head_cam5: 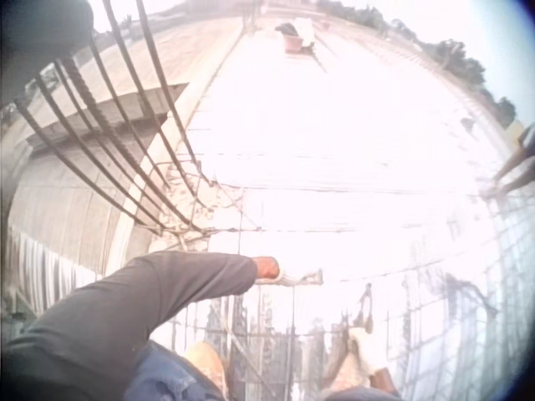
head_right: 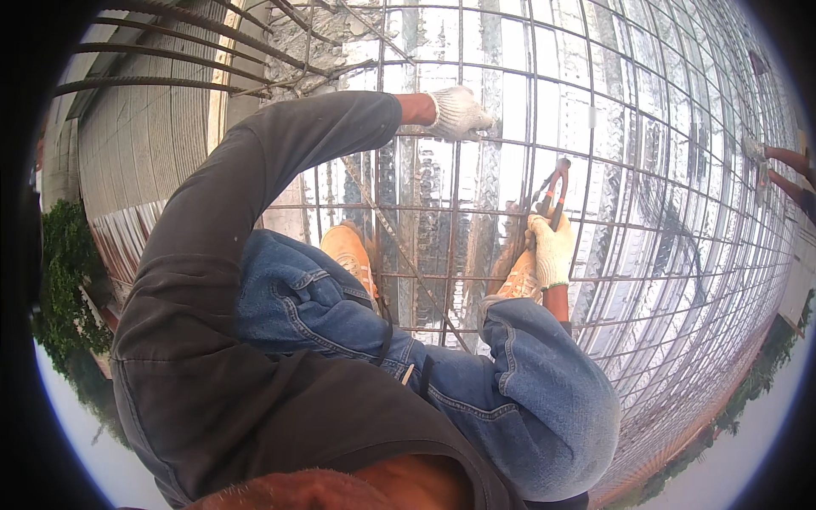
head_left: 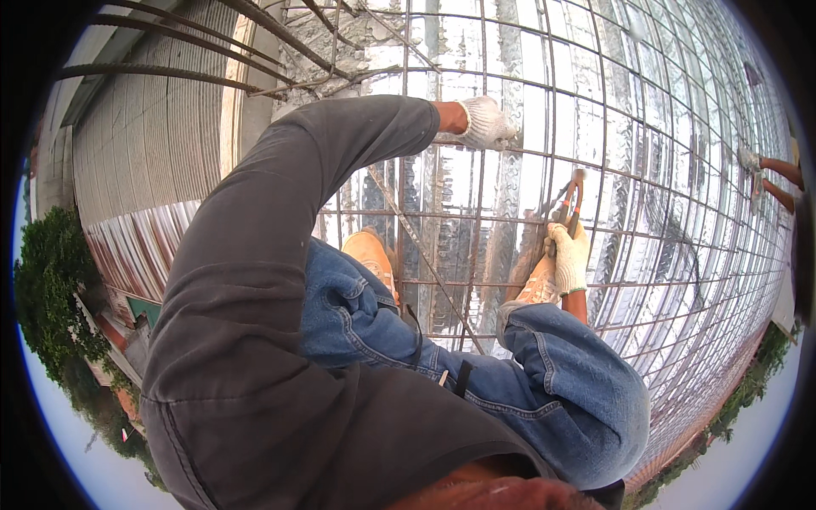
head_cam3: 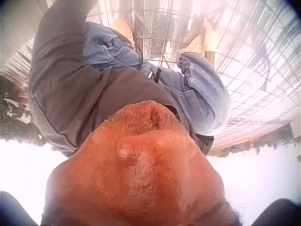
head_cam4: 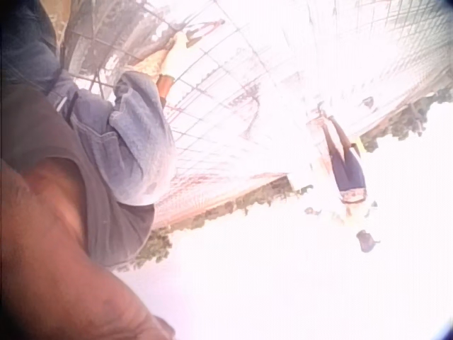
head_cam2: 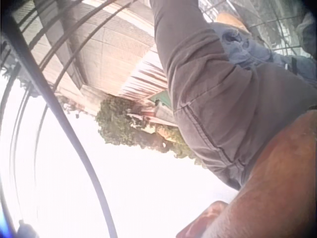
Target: The person uses pliers to twist wire ties at intersections of a rebar grid on a construction site. They repeatedly position the pliers, grip the wire, and twist to secure the bars together.
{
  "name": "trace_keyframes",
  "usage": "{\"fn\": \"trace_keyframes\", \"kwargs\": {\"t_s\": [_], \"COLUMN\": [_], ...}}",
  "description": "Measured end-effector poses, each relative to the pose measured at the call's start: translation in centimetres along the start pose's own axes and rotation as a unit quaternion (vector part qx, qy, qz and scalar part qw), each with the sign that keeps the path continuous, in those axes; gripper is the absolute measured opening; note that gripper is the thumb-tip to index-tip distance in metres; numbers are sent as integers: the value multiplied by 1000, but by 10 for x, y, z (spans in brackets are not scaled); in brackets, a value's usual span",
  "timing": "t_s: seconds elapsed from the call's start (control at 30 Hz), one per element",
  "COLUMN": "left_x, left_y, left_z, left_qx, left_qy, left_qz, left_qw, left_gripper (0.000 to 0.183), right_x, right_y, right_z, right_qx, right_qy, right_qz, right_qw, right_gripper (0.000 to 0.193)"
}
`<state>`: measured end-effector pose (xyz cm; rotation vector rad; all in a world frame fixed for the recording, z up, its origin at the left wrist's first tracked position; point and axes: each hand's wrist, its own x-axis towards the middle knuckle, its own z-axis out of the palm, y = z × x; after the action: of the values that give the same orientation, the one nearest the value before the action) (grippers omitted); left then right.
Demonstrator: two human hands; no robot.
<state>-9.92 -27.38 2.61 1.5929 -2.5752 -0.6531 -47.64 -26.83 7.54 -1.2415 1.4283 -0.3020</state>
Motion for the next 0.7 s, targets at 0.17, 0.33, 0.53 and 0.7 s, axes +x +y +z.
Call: {"fn": "trace_keyframes", "kwargs": {"t_s": [0.17,0.33,0.53,0.7], "left_x": [4,5,6,6], "left_y": [0,-9,-6,-11], "left_z": [-6,12,11,23], "left_qx": [9,19,-12,-45], "left_qy": [-13,24,56,85], "left_qz": [4,7,8,26], "left_qw": [1000,1000,998,995], "left_gripper": [28,30,33,37], "right_x": [6,9,-8,17], "right_y": [-5,2,-24,-3], "right_z": [4,7,26,-7], "right_qx": [-90,-139,-251,-156], "right_qy": [28,34,73,-1], "right_qz": [-9,-20,-58,51], "right_qw": [996,990,963,986], "right_gripper": [46,59,69,54]}}
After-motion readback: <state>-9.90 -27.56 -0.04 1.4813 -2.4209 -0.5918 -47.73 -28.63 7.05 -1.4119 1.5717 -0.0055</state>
